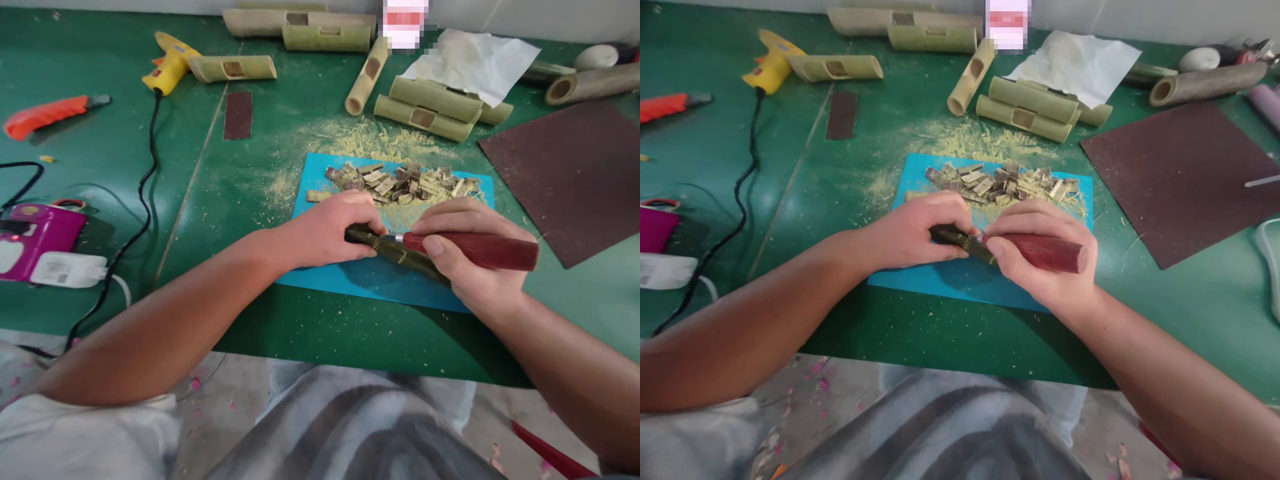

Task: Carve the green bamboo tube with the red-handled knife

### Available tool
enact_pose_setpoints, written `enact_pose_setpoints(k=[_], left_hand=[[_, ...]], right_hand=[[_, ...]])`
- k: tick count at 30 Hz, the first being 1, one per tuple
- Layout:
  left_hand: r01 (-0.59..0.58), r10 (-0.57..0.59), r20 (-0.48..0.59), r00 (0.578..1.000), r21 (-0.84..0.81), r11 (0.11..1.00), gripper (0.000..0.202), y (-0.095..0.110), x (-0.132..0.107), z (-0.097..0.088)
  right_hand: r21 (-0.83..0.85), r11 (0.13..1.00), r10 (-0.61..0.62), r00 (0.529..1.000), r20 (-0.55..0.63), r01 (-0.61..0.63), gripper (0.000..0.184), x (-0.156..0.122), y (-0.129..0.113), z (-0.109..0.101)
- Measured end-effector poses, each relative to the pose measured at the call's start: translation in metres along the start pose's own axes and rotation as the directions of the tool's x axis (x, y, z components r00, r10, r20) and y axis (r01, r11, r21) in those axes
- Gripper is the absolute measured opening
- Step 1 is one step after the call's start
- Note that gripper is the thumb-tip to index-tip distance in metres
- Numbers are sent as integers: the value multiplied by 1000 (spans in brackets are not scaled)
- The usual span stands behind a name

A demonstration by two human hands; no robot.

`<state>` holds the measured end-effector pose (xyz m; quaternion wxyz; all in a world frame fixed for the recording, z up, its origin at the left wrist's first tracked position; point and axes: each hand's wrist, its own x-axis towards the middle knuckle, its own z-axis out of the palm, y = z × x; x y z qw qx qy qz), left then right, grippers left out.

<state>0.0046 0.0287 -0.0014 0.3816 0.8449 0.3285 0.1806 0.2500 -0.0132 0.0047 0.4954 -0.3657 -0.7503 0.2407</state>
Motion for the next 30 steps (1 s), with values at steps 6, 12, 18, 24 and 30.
enact_pose_setpoints(k=[6, 12, 18, 24, 30], left_hand=[[-14, 14, -3, 1000, -7, 1000, 15, -2, 0, 0], [-4, 3, -19, 1000, -18, 1000, 19, -5, -1, 2], [-8, 7, -35, 999, -17, 1000, 20, -6, -2, 2], [-25, 24, -36, 999, -23, 999, 18, -5, -3, 3], [-32, 32, -33, 999, -26, 999, 19, -6, -4, 3]], right_hand=[[11, 1000, 0, 999, 36, 0, 13, 4, -3, -1], [-60, 997, -33, 995, 95, 39, 16, 7, -7, -5], [-61, 997, -46, 997, 58, 49, 21, 4, -6, -5], [-76, 996, -55, 998, 9, 56, 17, -2, -6, -5], [-65, 984, -163, 986, 12, 164, 16, -8, -6, -8]])
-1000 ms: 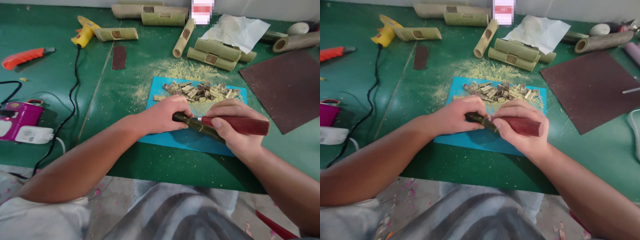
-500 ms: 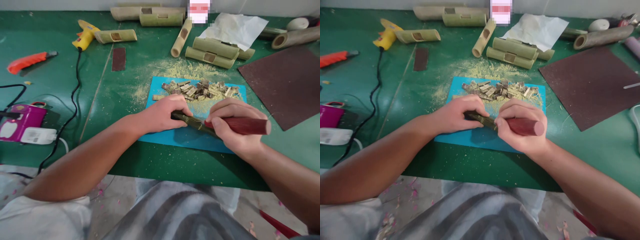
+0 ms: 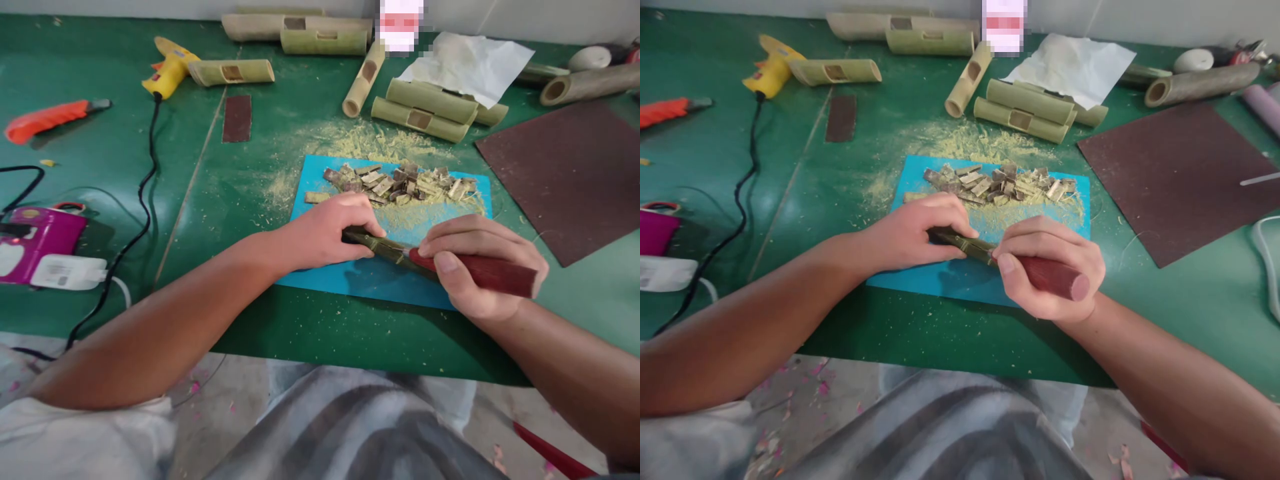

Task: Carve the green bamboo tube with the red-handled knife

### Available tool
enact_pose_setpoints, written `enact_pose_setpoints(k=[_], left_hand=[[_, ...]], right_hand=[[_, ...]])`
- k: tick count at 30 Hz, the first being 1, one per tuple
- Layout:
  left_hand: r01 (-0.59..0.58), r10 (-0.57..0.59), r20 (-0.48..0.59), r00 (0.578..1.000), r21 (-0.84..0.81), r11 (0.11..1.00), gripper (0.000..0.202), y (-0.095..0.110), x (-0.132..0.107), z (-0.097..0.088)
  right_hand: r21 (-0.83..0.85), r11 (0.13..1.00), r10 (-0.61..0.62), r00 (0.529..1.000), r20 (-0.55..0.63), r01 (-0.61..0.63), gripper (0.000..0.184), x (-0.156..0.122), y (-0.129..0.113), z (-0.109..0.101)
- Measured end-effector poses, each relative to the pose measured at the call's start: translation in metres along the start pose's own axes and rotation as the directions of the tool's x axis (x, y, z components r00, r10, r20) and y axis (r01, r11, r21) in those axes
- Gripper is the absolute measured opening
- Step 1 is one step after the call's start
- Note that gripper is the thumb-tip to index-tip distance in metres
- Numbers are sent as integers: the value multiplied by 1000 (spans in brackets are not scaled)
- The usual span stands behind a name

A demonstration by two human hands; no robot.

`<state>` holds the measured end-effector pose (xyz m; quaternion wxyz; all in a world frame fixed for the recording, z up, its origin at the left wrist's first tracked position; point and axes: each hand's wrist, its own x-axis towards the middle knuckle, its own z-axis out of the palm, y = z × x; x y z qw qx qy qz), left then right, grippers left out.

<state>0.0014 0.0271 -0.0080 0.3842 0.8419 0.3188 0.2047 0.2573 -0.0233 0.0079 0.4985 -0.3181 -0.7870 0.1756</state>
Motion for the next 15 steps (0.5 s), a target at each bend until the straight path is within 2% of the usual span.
enact_pose_setpoints(k=[3, 5, 6, 7, 8, 10, 12, 13, 15], left_hand=[[4, -4, -1, 1000, 2, 1000, 21, -1, 0, 1], [-1, 1, -11, 1000, -2, 1000, 20, -2, 0, 2], [-3, 3, -14, 1000, -4, 1000, 20, -3, 0, 3], [-4, 4, -17, 1000, -4, 1000, 19, -3, 0, 3], [-4, 4, -18, 1000, -1, 1000, 19, -3, 0, 3], [-6, 6, -23, 1000, 2, 1000, 19, -4, 0, 4], [-9, 9, -27, 1000, 1, 1000, 19, -4, 0, 3], [-7, 7, -23, 1000, -1, 1000, 19, -3, 0, 3], [4, -4, -14, 1000, -2, 1000, 19, -2, 0, 2]], right_hand=[[-4, 1000, 13, 1000, -10, -13, 15, 0, 2, 0], [-9, 1000, 2, 993, -118, -3, 18, 4, 3, 0], [-27, 1000, -6, 972, -237, -1, 25, 7, 4, 0], [-39, 999, -28, 884, -467, 11, 32, 9, 4, 0], [-55, 997, -78, 805, -589, 56, 35, 12, 5, 0], [-50, 998, -49, 844, -534, 26, 34, 15, 4, -2], [-10, 1000, 22, 945, -326, -26, 27, 16, 2, -4], [13, 998, 62, 977, -204, -60, 23, 15, 0, -5], [42, 994, 103, 993, -53, -101, 13, 14, -2, -6]])
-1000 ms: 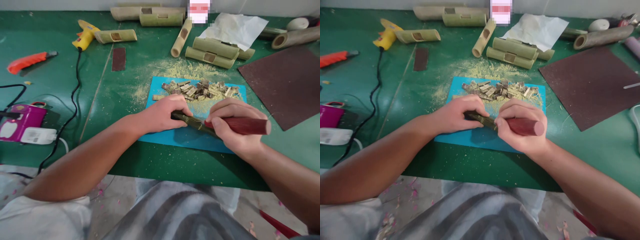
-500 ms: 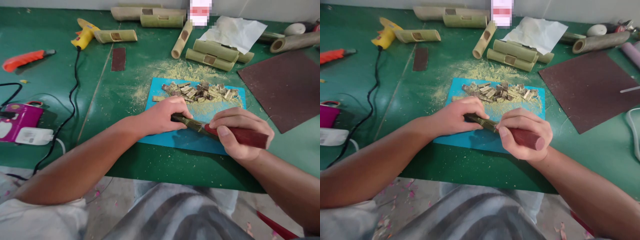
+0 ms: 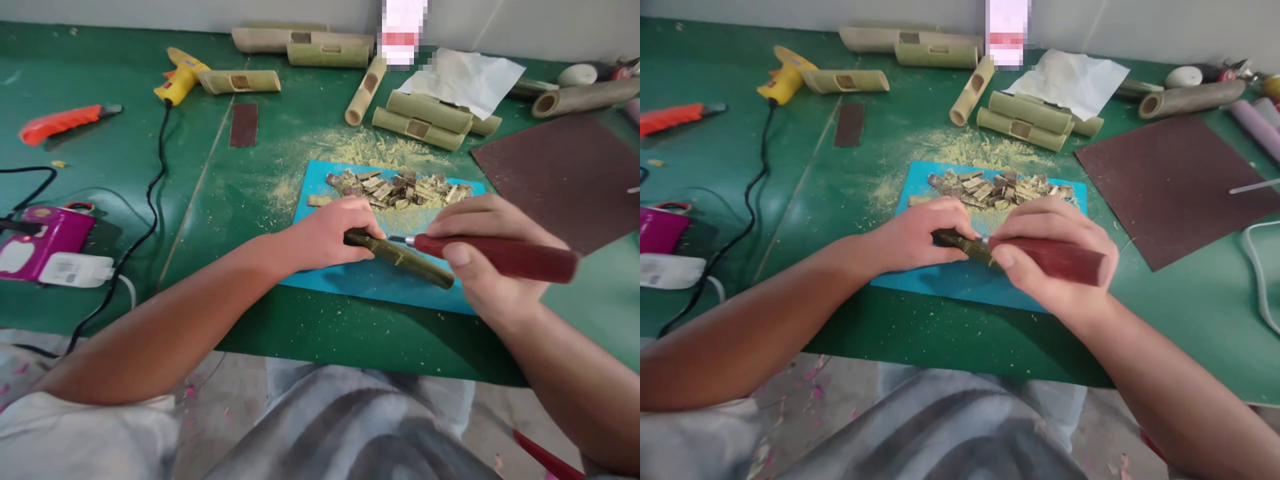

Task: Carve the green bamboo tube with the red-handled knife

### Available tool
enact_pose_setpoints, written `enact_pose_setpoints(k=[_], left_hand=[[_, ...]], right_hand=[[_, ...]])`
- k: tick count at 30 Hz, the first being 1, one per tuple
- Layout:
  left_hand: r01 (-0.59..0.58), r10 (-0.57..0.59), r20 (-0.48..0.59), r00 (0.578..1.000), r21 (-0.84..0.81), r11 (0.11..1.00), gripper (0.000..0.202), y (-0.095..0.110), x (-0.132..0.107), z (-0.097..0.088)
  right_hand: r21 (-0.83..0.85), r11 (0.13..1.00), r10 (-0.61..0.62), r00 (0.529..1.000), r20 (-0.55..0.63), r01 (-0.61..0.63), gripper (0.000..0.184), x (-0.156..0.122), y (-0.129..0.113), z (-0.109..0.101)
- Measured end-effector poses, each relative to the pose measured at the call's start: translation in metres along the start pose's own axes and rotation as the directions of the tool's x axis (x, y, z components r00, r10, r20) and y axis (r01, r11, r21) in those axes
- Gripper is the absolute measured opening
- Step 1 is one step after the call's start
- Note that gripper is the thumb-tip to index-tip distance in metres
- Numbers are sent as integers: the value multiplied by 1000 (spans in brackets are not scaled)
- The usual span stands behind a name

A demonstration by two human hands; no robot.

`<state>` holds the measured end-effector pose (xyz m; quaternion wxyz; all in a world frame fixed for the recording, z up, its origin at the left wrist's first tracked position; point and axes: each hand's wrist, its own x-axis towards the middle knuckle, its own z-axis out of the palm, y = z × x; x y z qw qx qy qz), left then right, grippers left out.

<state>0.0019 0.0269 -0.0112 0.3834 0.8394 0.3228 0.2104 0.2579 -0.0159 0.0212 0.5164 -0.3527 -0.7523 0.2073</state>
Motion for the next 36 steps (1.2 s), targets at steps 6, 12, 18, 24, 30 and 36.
enact_pose_setpoints(k=[6, 12, 18, 24, 30, 36], left_hand=[[20, -20, 10, 1000, -8, 1000, 16, 2, 0, -1], [4, -4, 0, 1000, -8, 1000, 15, 2, 0, -1], [15, -15, 3, 1000, -8, 1000, 14, 3, 0, 0], [15, -15, 4, 1000, -5, 1000, 13, 4, 0, 0], [6, -6, 4, 1000, 11, 1000, 13, 4, 1, -1], [-18, 18, 1, 1000, 18, 1000, 17, 2, 0, -2]], right_hand=[[9, 999, 37, 996, 81, -38, 6, 1, 0, 6], [44, 997, 56, 993, 105, -61, 5, -3, 4, 11], [12, 990, 140, 983, 114, -142, 7, -4, 1, 11], [15, 985, 169, 981, 93, -171, 12, -6, 2, 12], [35, 984, 168, 980, 102, -173, 4, -5, 2, 13], [15, 989, 147, 984, 103, -150, 18, -4, 3, 13]])
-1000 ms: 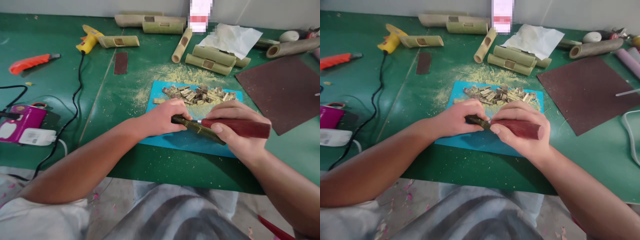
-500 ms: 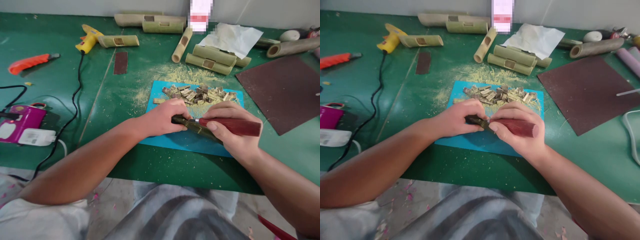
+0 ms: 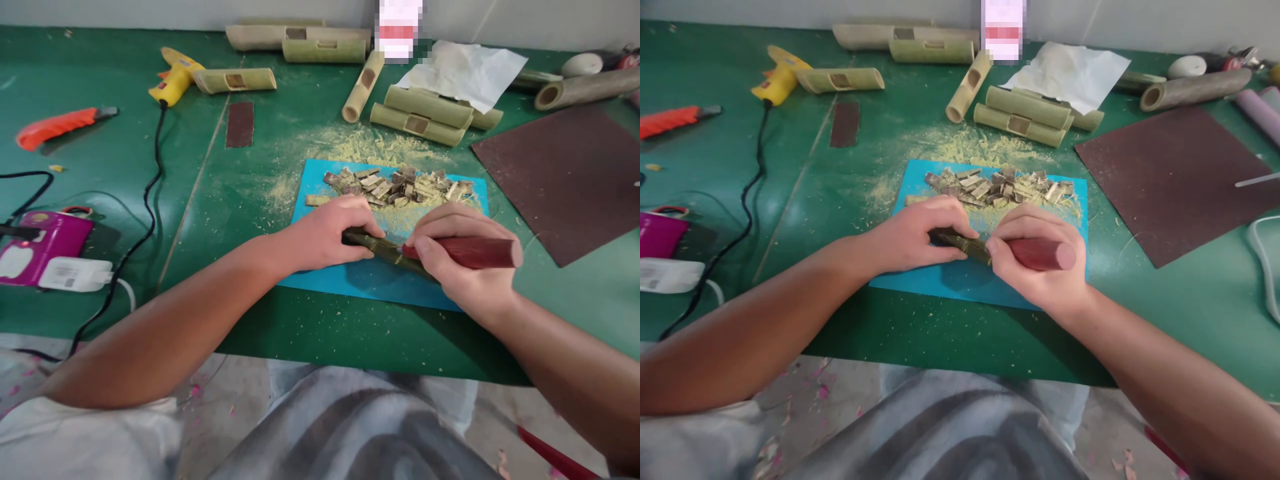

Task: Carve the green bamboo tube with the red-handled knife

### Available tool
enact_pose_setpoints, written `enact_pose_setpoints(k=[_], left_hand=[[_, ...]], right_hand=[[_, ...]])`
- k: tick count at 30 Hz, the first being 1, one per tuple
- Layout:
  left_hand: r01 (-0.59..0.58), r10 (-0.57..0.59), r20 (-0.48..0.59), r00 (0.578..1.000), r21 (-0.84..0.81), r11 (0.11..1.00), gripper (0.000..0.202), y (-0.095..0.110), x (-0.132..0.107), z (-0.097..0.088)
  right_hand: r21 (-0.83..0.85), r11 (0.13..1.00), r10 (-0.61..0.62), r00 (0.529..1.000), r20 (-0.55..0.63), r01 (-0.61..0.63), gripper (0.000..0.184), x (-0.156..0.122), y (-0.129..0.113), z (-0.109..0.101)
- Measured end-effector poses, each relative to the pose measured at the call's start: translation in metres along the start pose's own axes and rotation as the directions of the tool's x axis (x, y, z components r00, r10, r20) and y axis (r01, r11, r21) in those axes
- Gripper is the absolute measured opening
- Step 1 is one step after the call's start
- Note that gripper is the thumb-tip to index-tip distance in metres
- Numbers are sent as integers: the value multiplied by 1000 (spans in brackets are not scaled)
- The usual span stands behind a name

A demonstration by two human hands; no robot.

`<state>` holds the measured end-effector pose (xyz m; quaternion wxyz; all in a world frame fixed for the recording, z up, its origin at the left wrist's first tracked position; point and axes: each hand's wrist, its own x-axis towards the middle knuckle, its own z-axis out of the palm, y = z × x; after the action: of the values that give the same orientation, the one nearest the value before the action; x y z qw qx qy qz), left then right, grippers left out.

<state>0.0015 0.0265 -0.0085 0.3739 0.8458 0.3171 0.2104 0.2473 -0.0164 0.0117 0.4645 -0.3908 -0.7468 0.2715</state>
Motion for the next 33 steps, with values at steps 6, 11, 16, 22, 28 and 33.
enact_pose_setpoints(k=[6, 11, 16, 22, 28, 33], left_hand=[[2, -3, -2, 1000, -6, 1000, 19, -1, -1, 0], [23, -23, 4, 1000, -6, 1000, 20, -2, -1, 0], [7, -7, 1, 1000, -7, 1000, 19, -3, -1, 1], [-4, 4, -6, 1000, 0, 1000, 19, -3, -1, 2], [-42, 42, 16, 999, 37, 998, 18, -4, 1, 0], [-71, 70, 16, 997, 51, 996, 18, -5, 1, 0]], right_hand=[[-16, 998, -64, 998, -23, 63, 20, -7, 1, -2], [9, 997, -72, 994, -85, 73, 20, -13, 6, -2], [40, 990, -123, 977, -173, 132, 21, -15, 19, 2], [28, 995, -87, 967, -241, 96, 28, -17, 23, 4], [-23, 994, -106, 968, -225, 104, 17, -18, 13, -1], [24, 1000, 21, 981, -191, -17, 25, -14, 8, -1]])
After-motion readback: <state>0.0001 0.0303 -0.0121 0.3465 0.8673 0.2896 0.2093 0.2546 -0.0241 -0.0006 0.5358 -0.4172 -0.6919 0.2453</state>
